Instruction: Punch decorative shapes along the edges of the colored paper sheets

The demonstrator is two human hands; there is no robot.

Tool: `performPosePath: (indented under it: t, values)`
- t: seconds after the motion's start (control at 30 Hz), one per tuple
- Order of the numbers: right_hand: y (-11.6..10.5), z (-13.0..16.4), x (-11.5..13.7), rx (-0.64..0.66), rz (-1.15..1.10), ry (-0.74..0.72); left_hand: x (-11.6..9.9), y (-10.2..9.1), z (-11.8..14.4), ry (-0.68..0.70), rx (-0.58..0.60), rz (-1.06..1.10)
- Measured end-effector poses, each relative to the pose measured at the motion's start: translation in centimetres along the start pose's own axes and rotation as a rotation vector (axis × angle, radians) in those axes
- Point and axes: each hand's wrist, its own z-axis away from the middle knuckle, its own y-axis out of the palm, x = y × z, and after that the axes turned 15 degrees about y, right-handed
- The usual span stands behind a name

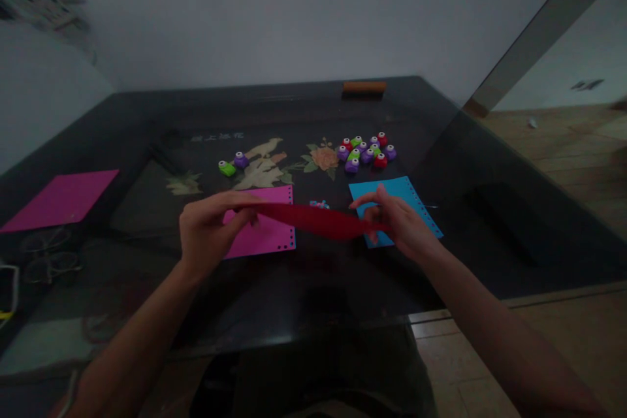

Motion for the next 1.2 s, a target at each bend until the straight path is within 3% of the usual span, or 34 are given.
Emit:
performPosePath:
  t: [0.17, 0.27, 0.37, 0.47, 0.6, 0.73, 0.8, 0.9, 1.2]
  values:
    - [0.8, 0.2, -0.2, 0.168, -0.179, 0.104, -0.2, 0.4, 0.7, 0.263, 0.024, 0.009]
    - [0.9, 0.1, -0.2, 0.116, -0.246, 0.083, 0.3, 0.7, 1.1, 0.369, 0.096, 0.007]
    - [0.7, -0.2, -0.2, -0.017, -0.285, 0.001, 0.8, 1.0, 1.1, 0.406, 0.210, -0.018]
    - [0.3, -0.5, -0.2, -0.132, -0.257, -0.070, 0.6, 1.6, 0.9, 0.274, 0.188, 0.033]
    - [0.1, -0.6, -0.5, -0.188, -0.201, -0.147, 0.3, 2.9, 0.6, -0.206, 0.030, 0.324]
    - [0.0, -0.7, -0.6, -0.207, -0.200, -0.177, 0.6, 3.8, 0.7, -0.547, 0.149, 0.516]
    - [0.0, -0.7, -0.6, -0.223, -0.195, -0.179, 0.7, 3.9, 0.7, -0.592, 0.247, 0.489]
    - [-0.1, -0.9, -0.5, -0.234, -0.161, -0.173, 0.8, 3.7, 0.6, -0.539, 0.331, 0.401]
    - [-0.2, -1.7, -1.3, -0.085, -0.093, -0.046, 0.6, 3.6, 0.4, -0.484, 0.310, 0.316]
